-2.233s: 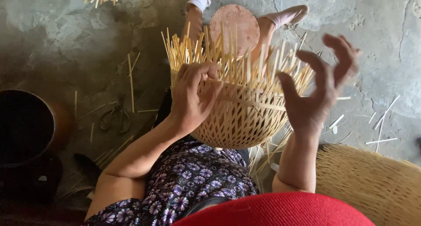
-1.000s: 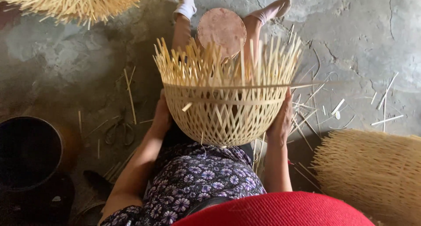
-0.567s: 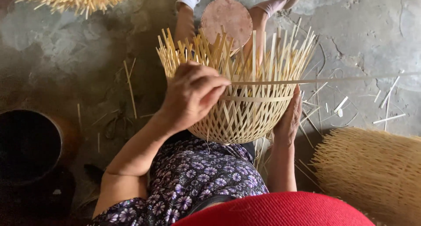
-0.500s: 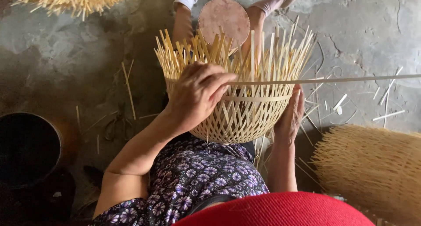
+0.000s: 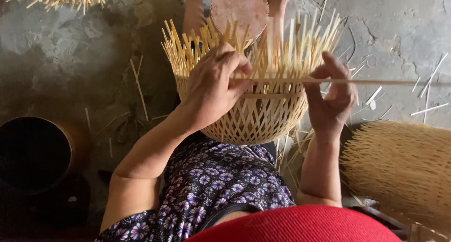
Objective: The person weaves a bamboo basket by hand, interlacing long bamboo strips horizontally through the vertical spokes of the frame. They rotate the basket while pressing the strips into place and occasionally picking up additional bamboo pieces to continue the weave.
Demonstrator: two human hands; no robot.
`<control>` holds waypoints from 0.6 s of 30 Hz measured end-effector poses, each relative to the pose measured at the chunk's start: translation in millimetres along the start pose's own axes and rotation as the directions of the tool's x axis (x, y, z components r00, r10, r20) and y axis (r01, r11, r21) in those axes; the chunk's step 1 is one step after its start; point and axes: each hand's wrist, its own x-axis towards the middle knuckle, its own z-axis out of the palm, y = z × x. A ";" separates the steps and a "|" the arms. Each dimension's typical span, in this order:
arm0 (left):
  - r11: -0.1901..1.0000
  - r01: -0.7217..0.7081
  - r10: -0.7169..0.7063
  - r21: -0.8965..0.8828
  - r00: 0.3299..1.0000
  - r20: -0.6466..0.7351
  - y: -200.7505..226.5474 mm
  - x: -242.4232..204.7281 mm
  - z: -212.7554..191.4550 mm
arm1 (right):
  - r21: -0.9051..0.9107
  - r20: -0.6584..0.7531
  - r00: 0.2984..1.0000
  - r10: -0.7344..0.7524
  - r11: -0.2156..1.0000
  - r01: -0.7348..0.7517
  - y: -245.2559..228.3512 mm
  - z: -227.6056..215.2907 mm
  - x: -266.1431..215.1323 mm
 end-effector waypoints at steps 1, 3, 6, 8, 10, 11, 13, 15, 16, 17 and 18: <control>0.997 -0.058 0.054 -0.052 0.995 -0.082 4.7 1.9 -3.9 | 0.097 0.030 0.999 -0.024 0.995 0.021 -8.4 3.4 7.6; 0.994 -0.089 0.082 -0.058 0.991 -0.106 2.9 -3.5 2.1 | -0.094 0.134 0.987 -0.093 0.990 0.106 -13.6 3.6 17.3; 0.993 -0.100 0.092 -0.067 0.990 -0.111 9.6 -4.4 -0.6 | -0.358 0.327 0.934 -0.147 0.895 0.266 -17.7 9.9 32.8; 0.994 -0.080 0.074 -0.073 0.994 -0.082 14.4 -2.2 -3.2 | -0.437 0.399 0.906 -0.140 0.840 0.322 -31.2 14.5 43.4; 0.999 -0.025 0.024 -0.049 0.999 -0.030 15.0 0.9 -3.7 | -0.480 0.474 0.878 -0.064 0.817 0.319 -56.4 18.6 56.7; 0.998 -0.028 0.027 -0.047 0.999 -0.025 11.5 -0.3 -0.8 | -0.481 0.470 0.881 -0.061 0.819 0.314 -48.4 17.3 52.8; 0.998 0.028 -0.025 -0.060 0.999 0.049 3.6 -2.5 4.3 | -0.102 0.499 0.857 -0.125 0.974 0.202 -32.4 15.9 46.5; 0.992 0.023 -0.018 -0.123 0.999 0.042 -1.9 -4.3 5.3 | 0.010 0.497 0.864 -0.077 0.997 0.083 -31.0 10.3 50.4; 0.981 0.029 -0.022 -0.191 0.999 0.036 -4.0 -6.7 6.3 | 0.123 0.511 0.859 -0.025 0.991 -0.044 -30.3 7.5 51.6; 0.981 0.029 -0.023 -0.189 0.999 0.037 -3.9 -7.9 7.4 | 0.125 0.511 0.859 -0.026 0.991 -0.044 -28.9 8.2 50.0; 0.977 0.007 -0.004 -0.211 1.000 0.014 -4.4 -7.5 8.5 | 0.089 0.514 0.858 -0.015 0.995 -0.035 -27.1 8.8 49.8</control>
